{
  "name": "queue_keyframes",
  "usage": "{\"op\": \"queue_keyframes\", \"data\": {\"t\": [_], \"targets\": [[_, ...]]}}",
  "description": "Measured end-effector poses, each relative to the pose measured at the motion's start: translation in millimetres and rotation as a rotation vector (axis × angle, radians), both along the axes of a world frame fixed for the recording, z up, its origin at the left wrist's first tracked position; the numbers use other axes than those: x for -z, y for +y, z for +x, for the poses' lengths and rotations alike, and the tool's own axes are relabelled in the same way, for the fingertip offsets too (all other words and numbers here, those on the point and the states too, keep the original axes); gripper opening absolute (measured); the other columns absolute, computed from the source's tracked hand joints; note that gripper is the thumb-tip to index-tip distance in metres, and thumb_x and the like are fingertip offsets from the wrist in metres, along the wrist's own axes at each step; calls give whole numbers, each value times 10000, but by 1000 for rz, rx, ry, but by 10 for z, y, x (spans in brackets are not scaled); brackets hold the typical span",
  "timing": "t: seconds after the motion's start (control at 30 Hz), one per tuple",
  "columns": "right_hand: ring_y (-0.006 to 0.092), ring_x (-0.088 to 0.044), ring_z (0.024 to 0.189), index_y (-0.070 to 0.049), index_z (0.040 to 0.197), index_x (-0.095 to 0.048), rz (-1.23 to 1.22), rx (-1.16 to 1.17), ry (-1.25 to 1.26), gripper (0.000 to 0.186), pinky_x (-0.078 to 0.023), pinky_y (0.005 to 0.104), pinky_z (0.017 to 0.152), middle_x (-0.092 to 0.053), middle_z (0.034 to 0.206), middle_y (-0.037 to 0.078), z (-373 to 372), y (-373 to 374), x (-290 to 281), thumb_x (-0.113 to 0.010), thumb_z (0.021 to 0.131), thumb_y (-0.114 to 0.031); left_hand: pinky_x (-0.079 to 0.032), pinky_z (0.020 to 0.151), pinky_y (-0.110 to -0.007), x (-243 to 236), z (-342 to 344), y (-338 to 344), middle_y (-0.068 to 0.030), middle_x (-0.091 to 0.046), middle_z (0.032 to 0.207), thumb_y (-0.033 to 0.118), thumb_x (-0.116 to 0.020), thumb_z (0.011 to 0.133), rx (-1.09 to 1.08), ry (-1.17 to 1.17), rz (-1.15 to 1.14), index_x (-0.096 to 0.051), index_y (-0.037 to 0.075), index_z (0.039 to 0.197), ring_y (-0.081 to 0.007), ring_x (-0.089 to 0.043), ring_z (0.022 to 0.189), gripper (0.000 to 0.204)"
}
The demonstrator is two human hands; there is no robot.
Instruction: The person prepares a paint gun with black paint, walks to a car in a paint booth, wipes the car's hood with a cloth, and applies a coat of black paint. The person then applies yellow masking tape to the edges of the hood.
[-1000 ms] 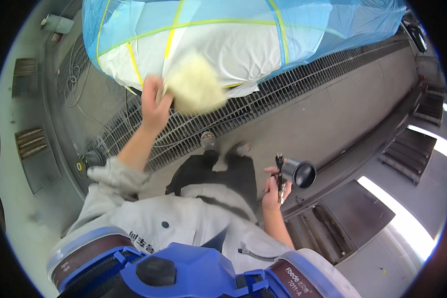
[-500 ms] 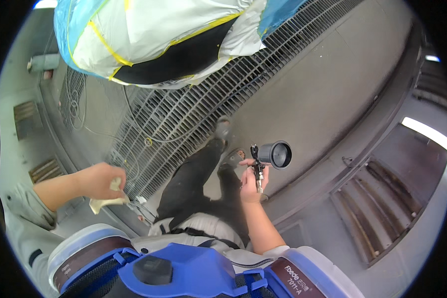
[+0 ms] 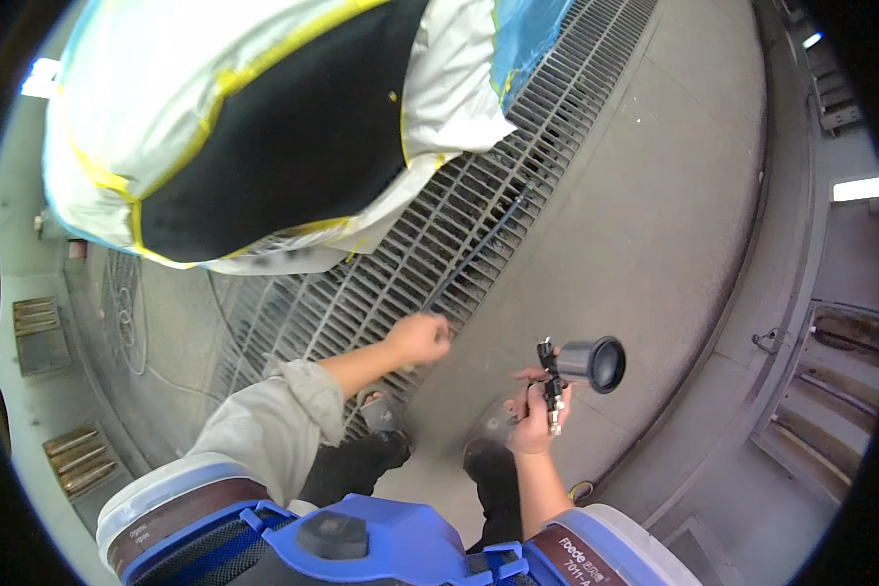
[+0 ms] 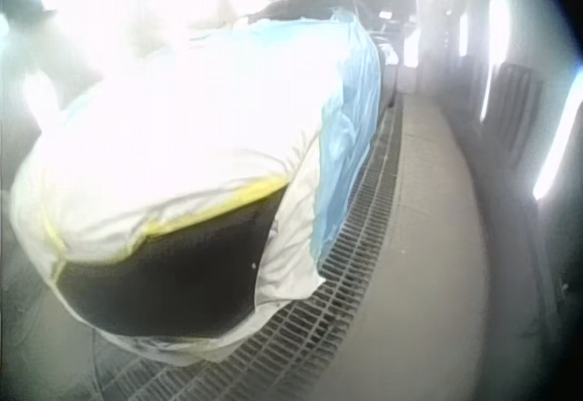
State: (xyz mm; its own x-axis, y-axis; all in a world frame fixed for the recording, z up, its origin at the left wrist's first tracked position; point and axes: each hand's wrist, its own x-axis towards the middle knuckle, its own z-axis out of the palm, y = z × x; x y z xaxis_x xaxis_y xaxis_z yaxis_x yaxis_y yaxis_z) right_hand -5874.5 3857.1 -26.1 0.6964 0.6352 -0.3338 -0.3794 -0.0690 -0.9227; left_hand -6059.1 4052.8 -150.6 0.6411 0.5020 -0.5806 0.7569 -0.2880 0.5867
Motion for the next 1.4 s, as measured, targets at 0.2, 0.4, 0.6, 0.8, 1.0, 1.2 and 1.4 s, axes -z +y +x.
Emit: {"op": "queue_keyframes", "data": {"t": [0.2, 0.4, 0.6, 0.8, 1.0, 1.2, 1.4], "targets": [[93, -411, 467, -3, 1570, -363, 31, -24, -124, 628, -398, 257, 463, -684, 1023, 168, 546, -92, 574, -510, 967, -98, -618, 816, -478, 1661, 699, 375, -190, -562, 1395, 419, -669, 1015, 26, 225, 318, -515, 50, 1416, -377, -707, 1076, 566], [96, -420, 461, -18, 1525, -395, 22, 89, -166, 566, -401, 267, 449, -689, 1019, 181, 825, -291, 547, -505, 979, -121, -626, 834, -457, 2257, 960, 631, -178, -620, 1340, 255, -674, 995, 254, 313, 380, -550, 67, 1351, -348, -727, 1102, 421], [74, -387, 467, -30, 1418, -483, 134, 72, -264, 461, -418, 270, 481, -656, 1080, 131, 847, -282, 338, -510, 983, -182, -634, 776, -446, 2461, 1010, 689, -177, -650, 1217, 136, -601, 998, 22, 162, 631, -535, 68, 1256, -327, -776, 946, 275], [72, -381, 467, -45, 1630, -315, 138, -16, -329, 711, -416, 264, 486, -649, 1064, 141, 646, -293, 202, -516, 966, -201, -639, 800, -410, 2540, 1121, 820, -132, -787, 1137, 130, -602, 1000, 46, 235, 510, -783, 78, 1062, -308, -787, 1000, 198], [73, -374, 468, -44, 1629, -317, 138, -29, -279, 708, -413, 266, 486, -642, 1063, 146, 467, -319, 170, -515, 968, -201, -623, 866, -394, 2353, 1106, 771, -102, -797, 1139, 142, -680, 968, -81, 332, 378, -819, 124, 1073, -290, -765, 1084, 175], [70, -378, 485, -65, 1611, -352, 122, -28, -331, 652, -404, 263, 516, -658, 1100, 108, 461, -308, 134, -486, 993, -223, -494, 718, -485, 1754, 980, 580, -203, -657, 859, 311, -702, 743, -165, -209, 129, -578, 13, 868, -422, -630, 825, 346], [69, -376, 501, -55, 1557, -424, 238, 41, -326, 568, -396, 267, 538, -682, 1103, 101, 592, -86, -54, -497, 1015, -206, -493, 751, -337, 767, 780, 503, -24, -628, 831, 103, -762, 812, 161, -699, -506, -641, 52, 903, -129, -605, 809, 159]]}}
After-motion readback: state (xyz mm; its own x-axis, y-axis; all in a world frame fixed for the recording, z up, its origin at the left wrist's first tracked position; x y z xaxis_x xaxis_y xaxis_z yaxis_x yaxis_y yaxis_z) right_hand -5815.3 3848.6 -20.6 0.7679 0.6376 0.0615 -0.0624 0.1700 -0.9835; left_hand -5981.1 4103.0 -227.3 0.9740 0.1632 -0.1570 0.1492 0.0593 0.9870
